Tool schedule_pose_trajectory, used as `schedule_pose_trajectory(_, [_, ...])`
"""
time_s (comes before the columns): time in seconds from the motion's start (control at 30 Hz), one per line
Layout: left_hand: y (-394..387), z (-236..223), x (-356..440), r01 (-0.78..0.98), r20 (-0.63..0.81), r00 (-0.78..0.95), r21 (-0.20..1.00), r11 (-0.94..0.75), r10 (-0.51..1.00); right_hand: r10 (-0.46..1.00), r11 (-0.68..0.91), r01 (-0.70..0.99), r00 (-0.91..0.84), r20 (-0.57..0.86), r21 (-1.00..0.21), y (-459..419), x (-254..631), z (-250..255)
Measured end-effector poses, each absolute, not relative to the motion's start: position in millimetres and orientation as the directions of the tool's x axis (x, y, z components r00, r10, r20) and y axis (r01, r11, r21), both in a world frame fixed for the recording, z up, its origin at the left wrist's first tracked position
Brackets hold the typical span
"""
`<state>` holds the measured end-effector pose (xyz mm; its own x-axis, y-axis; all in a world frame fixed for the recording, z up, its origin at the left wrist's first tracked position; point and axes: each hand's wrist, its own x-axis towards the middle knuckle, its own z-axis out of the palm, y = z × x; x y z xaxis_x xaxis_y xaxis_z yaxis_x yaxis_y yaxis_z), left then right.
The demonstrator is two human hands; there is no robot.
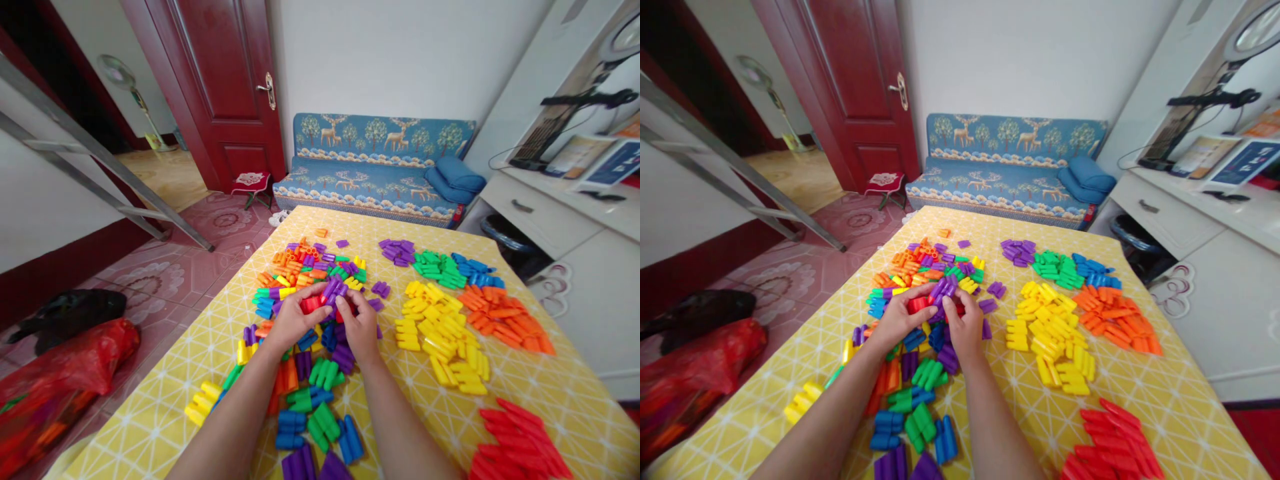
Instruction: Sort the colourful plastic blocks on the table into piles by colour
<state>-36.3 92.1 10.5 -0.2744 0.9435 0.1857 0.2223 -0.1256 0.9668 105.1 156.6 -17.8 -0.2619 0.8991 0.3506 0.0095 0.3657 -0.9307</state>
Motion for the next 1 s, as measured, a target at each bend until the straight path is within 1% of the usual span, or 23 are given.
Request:
schedule_pose_trajectory(0.1, [92, 10, -36, 0.188, 0.119, -0.293, 0.98, -0.065, 0.949, 0.912, 0.349, 0.004, -0.232, 0.339, -0.937, 156, 106, -18])
schedule_pose_trajectory(0.17, [92, 8, -36, 0.187, 0.111, -0.317, 0.981, -0.053, 0.942, 0.905, 0.351, -0.018, -0.249, 0.345, -0.936, 156, 107, -16])
schedule_pose_trajectory(0.3, [93, 2, -33, 0.275, 0.204, -0.327, 0.955, -0.114, 0.923, 0.897, 0.324, -0.069, -0.295, 0.329, -0.944, 156, 108, -12])
schedule_pose_trajectory(0.4, [92, 0, -32, 0.371, 0.28, -0.32, 0.916, -0.153, 0.905, 0.9, 0.314, -0.074, -0.293, 0.322, -0.946, 154, 106, -11])
schedule_pose_trajectory(0.47, [92, 0, -32, 0.409, 0.302, -0.327, 0.899, -0.154, 0.896, 0.908, 0.299, -0.077, -0.282, 0.308, -0.951, 154, 105, -11])
schedule_pose_trajectory(0.53, [92, 1, -33, 0.44, 0.312, -0.325, 0.886, -0.15, 0.893, 0.932, 0.248, -0.1, -0.246, 0.266, -0.963, 156, 105, -13])
schedule_pose_trajectory(0.63, [92, 3, -35, 0.454, 0.308, -0.332, 0.881, -0.135, 0.892, 0.979, 0.173, -0.184, -0.074, 0.189, -0.968, 164, 110, -17])
schedule_pose_trajectory(0.7, [92, 4, -35, 0.406, 0.279, -0.376, 0.907, -0.114, 0.884, 0.983, 0.182, -0.187, 0.044, 0.177, -0.965, 172, 114, -20])
schedule_pose_trajectory(0.73, [92, 5, -35, 0.368, 0.257, -0.399, 0.924, -0.103, 0.88, 0.979, 0.201, -0.15, 0.063, 0.193, -0.968, 175, 116, -21])
schedule_pose_trajectory(0.8, [91, 6, -36, 0.277, 0.189, -0.417, 0.958, -0.074, 0.889, 0.97, 0.241, -0.043, 0.032, 0.24, -0.969, 178, 117, -23])
schedule_pose_trajectory(0.87, [91, 6, -37, 0.17, 0.106, -0.396, 0.985, -0.041, 0.912, 0.967, 0.254, 0.022, -0.03, 0.253, -0.967, 179, 116, -23])
schedule_pose_trajectory(0.93, [90, 5, -38, 0.077, 0.057, -0.371, 0.997, -0.031, 0.927, 0.973, 0.223, -0.005, -0.052, 0.223, -0.975, 178, 113, -22])
schedule_pose_trajectory(1.0, [89, 5, -38, 0.036, 0.066, -0.372, 0.998, -0.057, 0.926, 0.979, 0.194, -0.076, -0.045, 0.197, -0.978, 177, 109, -21])
